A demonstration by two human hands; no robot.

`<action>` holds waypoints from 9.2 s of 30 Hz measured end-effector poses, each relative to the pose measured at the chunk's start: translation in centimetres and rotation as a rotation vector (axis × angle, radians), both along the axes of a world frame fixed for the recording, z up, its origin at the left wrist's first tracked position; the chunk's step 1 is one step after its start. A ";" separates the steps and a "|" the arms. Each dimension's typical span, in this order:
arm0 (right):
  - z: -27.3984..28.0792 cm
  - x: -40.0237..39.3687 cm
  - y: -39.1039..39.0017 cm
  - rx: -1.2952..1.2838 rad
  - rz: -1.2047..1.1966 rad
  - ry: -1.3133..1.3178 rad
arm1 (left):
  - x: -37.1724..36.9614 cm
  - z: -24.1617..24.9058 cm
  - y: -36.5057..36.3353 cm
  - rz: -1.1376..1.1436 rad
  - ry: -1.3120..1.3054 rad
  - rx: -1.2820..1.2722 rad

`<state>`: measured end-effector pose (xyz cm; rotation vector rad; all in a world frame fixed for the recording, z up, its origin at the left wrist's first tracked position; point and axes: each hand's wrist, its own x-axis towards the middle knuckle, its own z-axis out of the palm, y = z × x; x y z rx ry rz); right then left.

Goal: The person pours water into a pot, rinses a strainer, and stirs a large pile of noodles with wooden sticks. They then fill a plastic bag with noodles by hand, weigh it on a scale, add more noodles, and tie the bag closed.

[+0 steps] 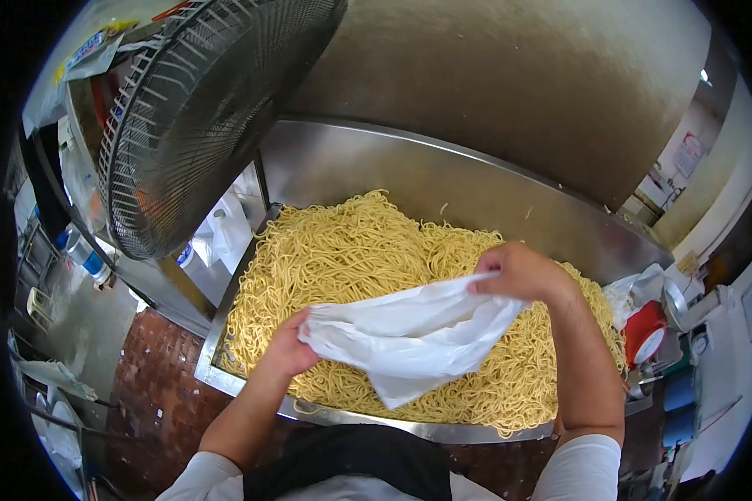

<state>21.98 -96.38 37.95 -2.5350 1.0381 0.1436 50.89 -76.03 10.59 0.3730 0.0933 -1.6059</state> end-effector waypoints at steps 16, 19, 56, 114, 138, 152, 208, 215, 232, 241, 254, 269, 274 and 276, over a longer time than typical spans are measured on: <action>-20.0 20.8 3.9 -0.530 0.517 0.188 | -10.5 3.4 -0.3 -0.288 -0.109 0.316; -20.4 24.1 0.2 -0.390 0.280 0.214 | -10.6 -2.4 0.1 -0.333 -0.109 0.131; 1.3 17.4 2.5 0.476 0.003 -1.317 | -3.6 -1.3 -0.2 0.070 0.195 0.143; -14.7 15.8 10.8 0.448 0.948 -0.258 | -1.9 18.8 -2.2 0.309 -0.795 0.052; -17.0 17.1 13.4 0.356 0.882 -0.031 | 1.7 13.4 5.7 0.459 -0.923 0.152; -16.2 -2.1 3.0 -0.051 0.089 -0.309 | -5.5 10.4 1.7 -0.372 -1.645 -0.385; -15.9 15.5 8.8 0.239 0.463 -0.734 | 1.3 11.8 9.0 0.021 -1.467 -0.127; -8.0 18.5 13.4 0.508 0.748 -1.268 | 4.0 3.5 5.2 -0.003 -1.628 -0.396; -17.0 11.0 -4.4 -0.452 0.323 -0.026 | -0.9 14.2 13.4 0.071 -1.274 0.122; -10.0 12.5 -13.7 -0.333 -0.203 -0.880 | -0.1 15.8 14.7 -0.781 -2.145 0.514; 5.0 18.5 -4.6 0.856 0.064 -1.401 | -0.2 15.7 13.4 -0.993 -2.147 0.441; -17.5 19.0 14.1 0.813 0.609 -0.435 | -0.2 17.0 7.4 0.443 -1.440 0.171; -10.5 21.4 20.5 0.484 0.850 -1.011 | -3.8 26.3 5.5 0.585 -1.448 -0.054; -14.7 23.6 22.5 0.450 1.036 -0.713 | -3.9 25.7 5.2 0.627 -1.464 -0.117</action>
